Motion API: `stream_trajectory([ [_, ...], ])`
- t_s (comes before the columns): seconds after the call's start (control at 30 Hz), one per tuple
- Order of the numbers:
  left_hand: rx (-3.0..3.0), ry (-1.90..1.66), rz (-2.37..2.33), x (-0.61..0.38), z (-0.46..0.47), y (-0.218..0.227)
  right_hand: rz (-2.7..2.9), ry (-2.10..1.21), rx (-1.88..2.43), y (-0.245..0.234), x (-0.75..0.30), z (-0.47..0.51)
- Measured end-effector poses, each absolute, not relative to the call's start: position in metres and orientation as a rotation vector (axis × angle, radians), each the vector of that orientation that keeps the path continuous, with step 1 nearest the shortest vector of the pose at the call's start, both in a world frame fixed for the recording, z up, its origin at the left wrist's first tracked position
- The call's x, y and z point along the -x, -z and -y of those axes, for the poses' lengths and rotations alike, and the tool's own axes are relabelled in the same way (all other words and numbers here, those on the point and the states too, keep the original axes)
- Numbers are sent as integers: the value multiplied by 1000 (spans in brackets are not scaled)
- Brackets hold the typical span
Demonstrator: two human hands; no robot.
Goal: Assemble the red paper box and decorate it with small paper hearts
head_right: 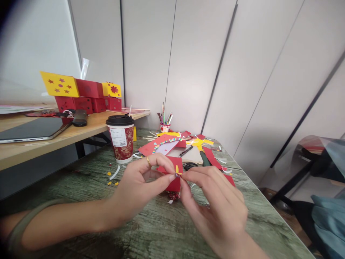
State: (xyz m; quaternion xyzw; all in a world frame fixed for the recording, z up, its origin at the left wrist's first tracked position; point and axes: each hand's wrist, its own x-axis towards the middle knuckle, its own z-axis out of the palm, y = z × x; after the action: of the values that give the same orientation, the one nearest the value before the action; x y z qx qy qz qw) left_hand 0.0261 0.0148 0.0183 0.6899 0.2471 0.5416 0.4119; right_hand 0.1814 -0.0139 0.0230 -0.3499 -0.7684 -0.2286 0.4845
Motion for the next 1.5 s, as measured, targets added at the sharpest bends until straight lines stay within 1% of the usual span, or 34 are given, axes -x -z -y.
stream_trajectory([
  [0.17,-1772,-1365,-639,-26,-14,-19,1882,522,839,-24,-179,13],
  [0.3,-1791,-1377,-630,-26,-14,-19,1879,434,822,-23,-180,12],
  [0.57,-1713,-1315,-558,-25,-13,-21,1837,318,863,-25,-181,10],
  [0.73,-1617,-1315,-574,-23,-14,-22,1808,182,868,-24,-181,10],
  [0.87,-1714,-1355,-560,-23,-16,-21,1784,123,875,-23,-182,9],
  [1.17,-1797,-1429,-590,-24,-16,-22,1780,133,895,-22,-182,9],
  [1.5,-1990,-1381,-646,-22,-16,-21,1806,64,877,-22,-181,9],
])
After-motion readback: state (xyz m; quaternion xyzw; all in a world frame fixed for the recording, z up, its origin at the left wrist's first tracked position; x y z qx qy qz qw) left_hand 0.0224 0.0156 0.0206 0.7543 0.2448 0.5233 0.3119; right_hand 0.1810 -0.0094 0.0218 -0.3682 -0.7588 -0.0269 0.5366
